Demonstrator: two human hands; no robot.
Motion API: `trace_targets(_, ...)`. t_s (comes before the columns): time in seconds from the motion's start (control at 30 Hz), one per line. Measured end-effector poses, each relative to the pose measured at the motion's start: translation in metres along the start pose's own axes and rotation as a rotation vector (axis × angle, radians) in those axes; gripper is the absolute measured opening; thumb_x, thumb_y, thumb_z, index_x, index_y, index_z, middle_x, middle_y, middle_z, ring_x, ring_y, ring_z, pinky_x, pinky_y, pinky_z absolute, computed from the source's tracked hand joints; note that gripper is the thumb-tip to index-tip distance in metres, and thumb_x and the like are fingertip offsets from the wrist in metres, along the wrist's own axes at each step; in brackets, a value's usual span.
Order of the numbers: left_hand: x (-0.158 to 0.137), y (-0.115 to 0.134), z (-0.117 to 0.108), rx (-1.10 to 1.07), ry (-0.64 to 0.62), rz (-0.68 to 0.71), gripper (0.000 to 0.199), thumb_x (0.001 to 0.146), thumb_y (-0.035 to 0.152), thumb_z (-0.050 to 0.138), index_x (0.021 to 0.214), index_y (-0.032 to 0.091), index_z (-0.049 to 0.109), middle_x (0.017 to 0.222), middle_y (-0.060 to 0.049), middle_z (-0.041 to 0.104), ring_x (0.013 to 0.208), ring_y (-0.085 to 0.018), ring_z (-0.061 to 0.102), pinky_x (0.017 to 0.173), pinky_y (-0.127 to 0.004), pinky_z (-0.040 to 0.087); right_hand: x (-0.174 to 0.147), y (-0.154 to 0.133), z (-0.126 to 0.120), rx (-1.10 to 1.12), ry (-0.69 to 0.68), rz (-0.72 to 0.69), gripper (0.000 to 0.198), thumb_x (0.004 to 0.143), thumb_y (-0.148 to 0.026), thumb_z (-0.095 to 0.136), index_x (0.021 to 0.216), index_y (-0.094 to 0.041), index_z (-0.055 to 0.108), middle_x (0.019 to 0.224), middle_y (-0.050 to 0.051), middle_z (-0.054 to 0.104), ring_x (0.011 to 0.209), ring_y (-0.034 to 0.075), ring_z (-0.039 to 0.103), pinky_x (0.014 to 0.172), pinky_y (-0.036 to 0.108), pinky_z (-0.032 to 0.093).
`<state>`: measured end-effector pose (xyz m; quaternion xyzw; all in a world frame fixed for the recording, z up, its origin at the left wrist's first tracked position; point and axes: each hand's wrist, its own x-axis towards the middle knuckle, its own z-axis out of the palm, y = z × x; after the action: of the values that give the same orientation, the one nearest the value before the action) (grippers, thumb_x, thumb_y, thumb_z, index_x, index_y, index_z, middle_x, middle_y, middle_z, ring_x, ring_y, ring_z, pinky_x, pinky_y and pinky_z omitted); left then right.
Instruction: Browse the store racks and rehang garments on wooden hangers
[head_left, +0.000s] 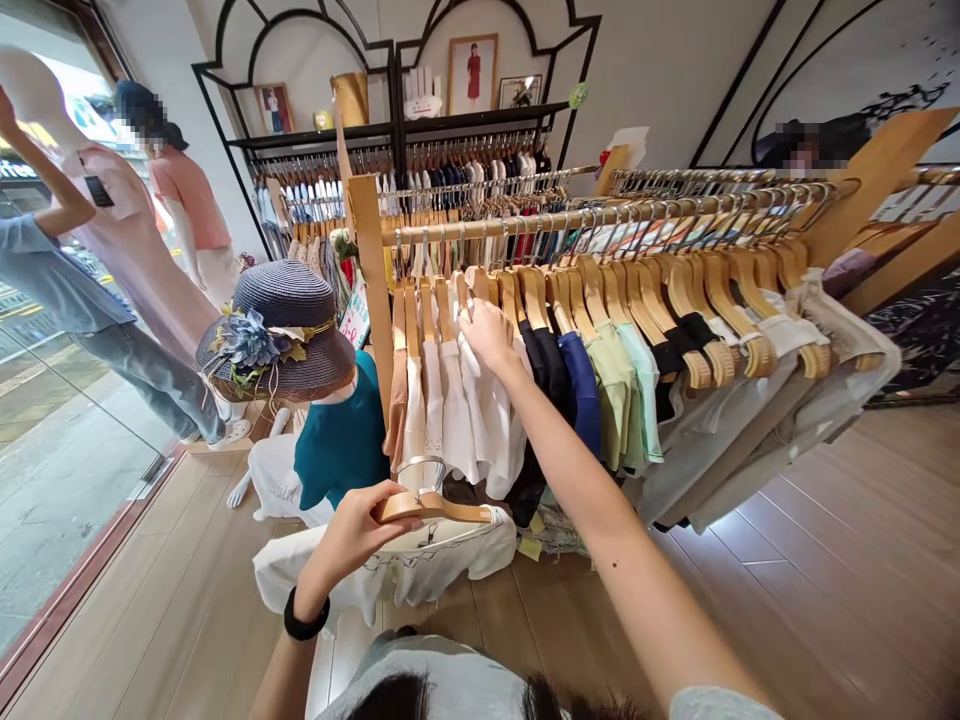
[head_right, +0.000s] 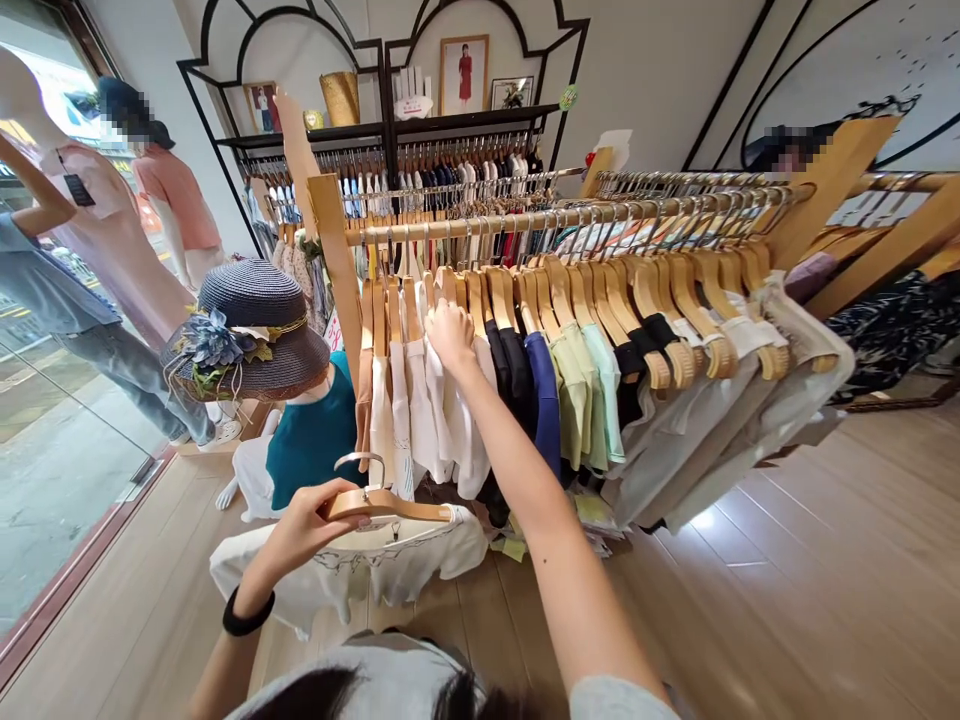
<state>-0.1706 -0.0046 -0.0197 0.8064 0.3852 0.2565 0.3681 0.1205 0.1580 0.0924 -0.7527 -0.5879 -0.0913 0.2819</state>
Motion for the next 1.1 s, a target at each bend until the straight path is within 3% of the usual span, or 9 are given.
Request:
trace_targets(0.13, 0.001, 0.001, 0.001, -0.022, -0.016, 0.032, 0.036, 0.09, 0.051, 0.071, 0.096, 0.015, 0.07, 0.081, 0.0, 0.066, 0.071, -0.013, 0.053, 0.063, -0.02, 0.037, 0.004, -0.002, 0.006, -0.03, -0.06, -0.021, 0.024, 0.095, -0.022, 0.058, 0.109, -0.01, 0.073, 0.108, 0.02, 0.072, 0.105, 0.033, 0.067, 0.087, 0.036, 0.05)
trace_targets(0.4, 0.002, 0.002, 0.002, -0.042, -0.036, 0.033, 0.033, 0.09, 0.048, 0.072, 0.098, 0.016, 0.071, 0.081, 0.001, 0.067, 0.07, -0.012, 0.053, 0.062, -0.019, 0.036, 0.0, -0.013, 0.014, -0.002, -0.037, -0.019, 0.023, 0.092, -0.011, 0.053, 0.103, -0.009, 0.073, 0.104, 0.018, 0.073, 0.096, 0.027, 0.068, 0.081, 0.03, 0.049)
trace_targets(0.57, 0.003, 0.005, 0.002, -0.059, -0.032, 0.039, 0.031, 0.089, 0.046, 0.073, 0.094, 0.016, 0.073, 0.081, 0.0, 0.068, 0.071, -0.013, 0.055, 0.064, -0.019, 0.038, 0.0, 0.0, 0.008, 0.05, 0.08, 0.0, 0.034, 0.104, -0.022, 0.039, 0.12, -0.011, 0.067, 0.121, 0.019, 0.067, 0.107, 0.027, 0.064, 0.092, 0.035, 0.048)
trace_targets(0.67, 0.002, 0.005, 0.002, -0.06, -0.034, 0.039, 0.03, 0.089, 0.045, 0.073, 0.094, 0.016, 0.073, 0.082, 0.0, 0.069, 0.072, -0.013, 0.057, 0.065, -0.019, 0.039, 0.007, 0.014, 0.008, 0.1, 0.19, 0.11, 0.037, 0.102, -0.025, 0.045, 0.132, -0.007, 0.059, 0.13, 0.024, 0.06, 0.109, 0.032, 0.062, 0.091, 0.042, 0.05)
trace_targets(0.73, 0.001, 0.003, 0.003, -0.049, -0.035, 0.045, 0.029, 0.089, 0.045, 0.073, 0.096, 0.016, 0.073, 0.083, 0.0, 0.07, 0.073, -0.013, 0.058, 0.065, -0.019, 0.039, 0.013, 0.021, 0.012, 0.12, 0.174, 0.138, 0.037, 0.099, -0.025, 0.051, 0.129, -0.006, 0.06, 0.128, 0.026, 0.061, 0.107, 0.034, 0.063, 0.09, 0.045, 0.051)
trace_targets(0.87, 0.001, -0.001, 0.004, -0.032, -0.041, 0.057, 0.028, 0.09, 0.044, 0.073, 0.096, 0.016, 0.072, 0.083, 0.0, 0.07, 0.073, -0.013, 0.058, 0.064, -0.019, 0.038, 0.021, 0.024, 0.025, 0.188, 0.166, 0.059, 0.03, 0.094, -0.019, 0.052, 0.12, -0.007, 0.063, 0.12, 0.024, 0.065, 0.103, 0.032, 0.064, 0.09, 0.043, 0.052)
trace_targets(1.1, 0.0, -0.001, 0.005, -0.013, -0.036, 0.044, 0.03, 0.091, 0.045, 0.072, 0.097, 0.016, 0.072, 0.083, 0.0, 0.07, 0.073, -0.014, 0.058, 0.064, -0.02, 0.038, 0.022, 0.018, 0.035, 0.228, 0.172, -0.012, 0.034, 0.093, -0.018, 0.054, 0.125, -0.012, 0.063, 0.121, 0.019, 0.065, 0.109, 0.028, 0.061, 0.096, 0.036, 0.049)
